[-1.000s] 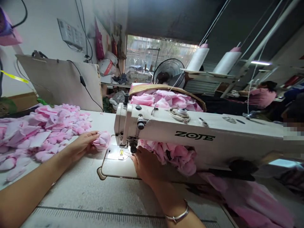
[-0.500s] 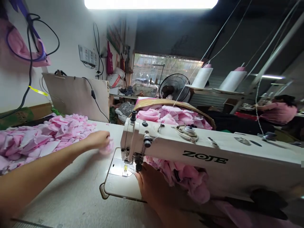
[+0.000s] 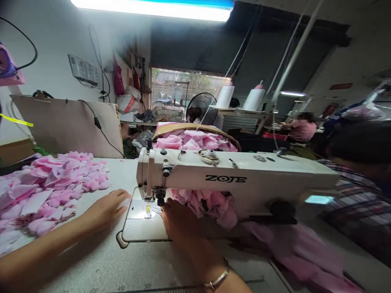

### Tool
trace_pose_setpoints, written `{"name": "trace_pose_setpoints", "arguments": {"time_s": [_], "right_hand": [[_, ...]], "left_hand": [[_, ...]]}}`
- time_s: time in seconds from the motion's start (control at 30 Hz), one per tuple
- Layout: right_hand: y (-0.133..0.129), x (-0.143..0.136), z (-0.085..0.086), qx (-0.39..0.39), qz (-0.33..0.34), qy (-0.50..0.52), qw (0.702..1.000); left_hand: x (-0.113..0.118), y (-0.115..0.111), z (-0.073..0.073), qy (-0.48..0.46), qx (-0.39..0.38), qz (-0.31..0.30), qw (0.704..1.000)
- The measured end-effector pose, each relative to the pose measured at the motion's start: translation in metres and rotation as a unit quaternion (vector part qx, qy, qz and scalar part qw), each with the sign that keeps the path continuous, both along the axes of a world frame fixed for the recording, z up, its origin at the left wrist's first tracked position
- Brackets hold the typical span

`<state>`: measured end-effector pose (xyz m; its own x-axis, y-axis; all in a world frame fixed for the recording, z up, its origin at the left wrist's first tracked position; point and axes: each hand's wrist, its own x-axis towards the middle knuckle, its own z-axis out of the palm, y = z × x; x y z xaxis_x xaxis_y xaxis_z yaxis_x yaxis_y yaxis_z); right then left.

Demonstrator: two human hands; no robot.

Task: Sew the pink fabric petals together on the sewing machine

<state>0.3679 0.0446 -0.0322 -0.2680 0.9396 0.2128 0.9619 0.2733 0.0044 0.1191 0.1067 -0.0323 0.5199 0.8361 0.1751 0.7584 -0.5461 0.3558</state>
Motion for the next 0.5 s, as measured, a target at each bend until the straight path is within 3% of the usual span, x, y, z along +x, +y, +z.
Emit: {"name": "trace_pose_setpoints", "arguments": {"time_s": [0.13,0.3,0.5], "right_hand": [[-0.007,-0.005,0.005,0.000,0.009,-0.059,0.998],[-0.011,-0.006,0.011,-0.026,-0.007,-0.091,0.995],[-0.026,0.013,0.025,-0.023,-0.061,-0.111,0.992]], "left_hand": [[-0.003,-0.018,-0.012,0.036,0.046,-0.032,0.998],[-0.011,-0.010,-0.036,0.049,0.132,-0.053,0.989],[-0.015,-0.007,-0.040,0.017,0.152,-0.060,0.986]]}}
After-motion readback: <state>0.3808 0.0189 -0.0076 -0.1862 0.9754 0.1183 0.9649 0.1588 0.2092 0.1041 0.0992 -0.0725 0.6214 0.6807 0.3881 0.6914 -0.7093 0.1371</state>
